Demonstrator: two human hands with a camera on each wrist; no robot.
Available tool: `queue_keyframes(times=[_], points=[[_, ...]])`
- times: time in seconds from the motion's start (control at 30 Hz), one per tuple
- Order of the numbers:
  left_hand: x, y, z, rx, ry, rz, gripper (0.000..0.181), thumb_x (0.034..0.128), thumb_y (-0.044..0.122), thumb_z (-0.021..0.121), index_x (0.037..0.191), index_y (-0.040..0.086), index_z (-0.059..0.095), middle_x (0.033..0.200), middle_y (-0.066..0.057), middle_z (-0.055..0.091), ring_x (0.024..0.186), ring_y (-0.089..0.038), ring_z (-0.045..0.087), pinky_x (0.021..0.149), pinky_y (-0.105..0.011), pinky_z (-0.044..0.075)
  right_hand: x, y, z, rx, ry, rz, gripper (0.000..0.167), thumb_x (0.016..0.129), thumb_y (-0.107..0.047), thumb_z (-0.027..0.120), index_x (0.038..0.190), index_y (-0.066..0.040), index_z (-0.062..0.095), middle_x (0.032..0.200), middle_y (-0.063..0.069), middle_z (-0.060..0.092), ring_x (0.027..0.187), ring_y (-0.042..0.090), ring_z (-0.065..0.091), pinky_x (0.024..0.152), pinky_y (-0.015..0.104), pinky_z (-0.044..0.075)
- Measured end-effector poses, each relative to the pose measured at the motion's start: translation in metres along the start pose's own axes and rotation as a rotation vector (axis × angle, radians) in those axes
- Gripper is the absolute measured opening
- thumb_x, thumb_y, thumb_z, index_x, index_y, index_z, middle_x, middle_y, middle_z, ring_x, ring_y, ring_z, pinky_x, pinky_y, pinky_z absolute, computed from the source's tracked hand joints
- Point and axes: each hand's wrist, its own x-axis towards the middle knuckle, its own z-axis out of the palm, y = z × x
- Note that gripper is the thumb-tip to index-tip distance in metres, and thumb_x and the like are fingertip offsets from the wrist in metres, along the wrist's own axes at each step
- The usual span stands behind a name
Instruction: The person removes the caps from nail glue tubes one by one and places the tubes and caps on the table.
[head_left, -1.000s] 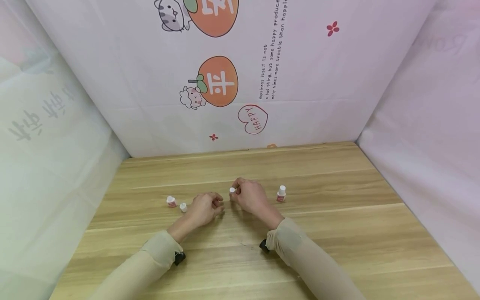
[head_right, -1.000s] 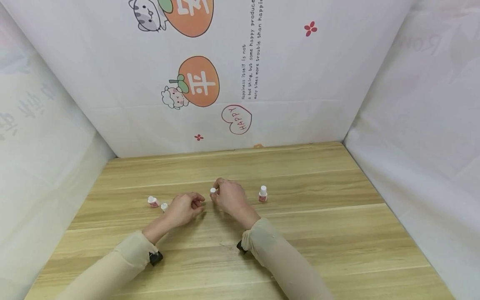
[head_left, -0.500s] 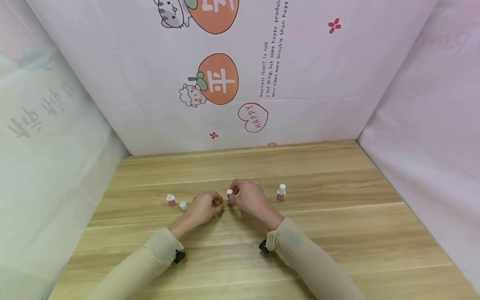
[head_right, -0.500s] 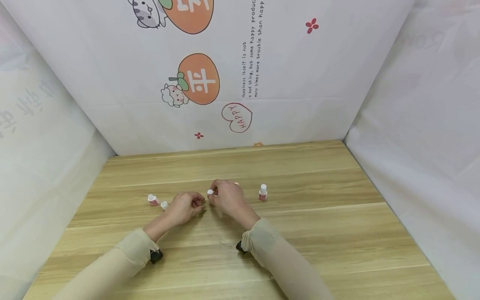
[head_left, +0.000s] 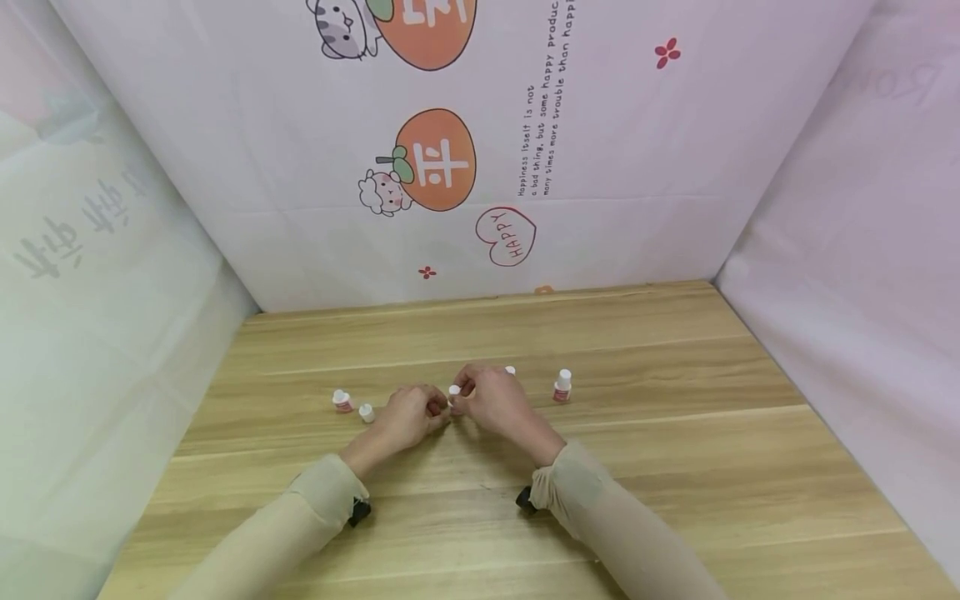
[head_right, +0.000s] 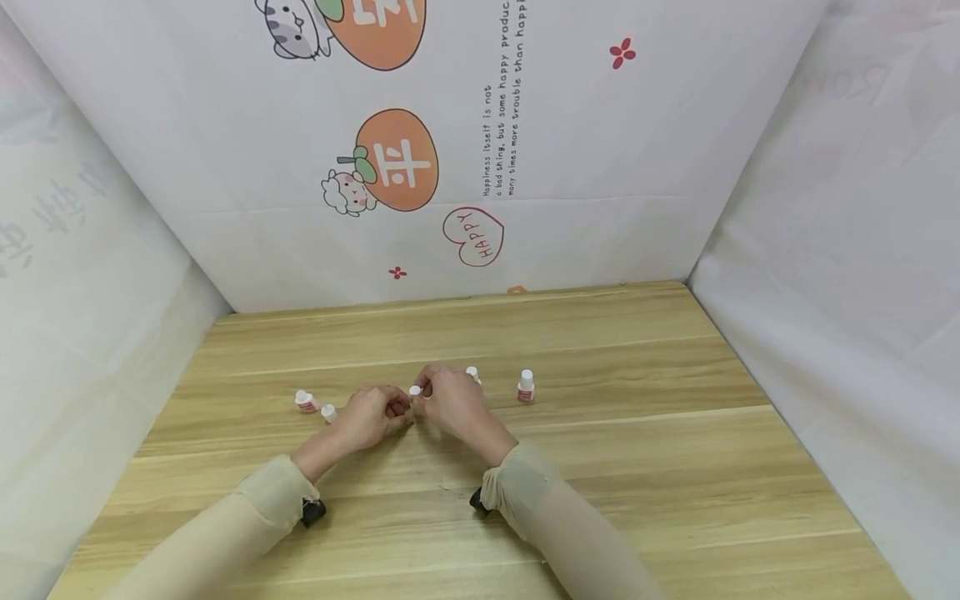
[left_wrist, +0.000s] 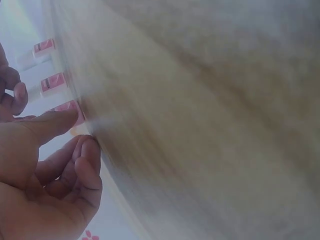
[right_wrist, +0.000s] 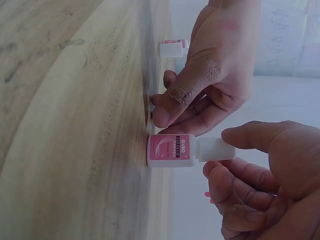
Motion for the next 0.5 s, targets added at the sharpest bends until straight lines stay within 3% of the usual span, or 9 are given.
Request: queue_keyframes(times=[0.5], points=[[0.0094, -0.0004, 0.0056, 0.009, -0.007, 0.046, 0.012, 0.0851, 0.018, 0.079, 0.092, 0.010, 0.074, 0.078, 0.003, 0.069, 0.070, -0.007, 0.059, 0.068, -0.026, 0.050, 0.0013, 0.0037, 0.0039, -0.009, 0.031, 0.007, 0.019, 0.087, -0.032, 0.076, 0.097, -0.018, 0.068, 0.088, -0.003, 0.071, 0.078, 0.014, 0.062, 0.070, 0.030, 0.048]])
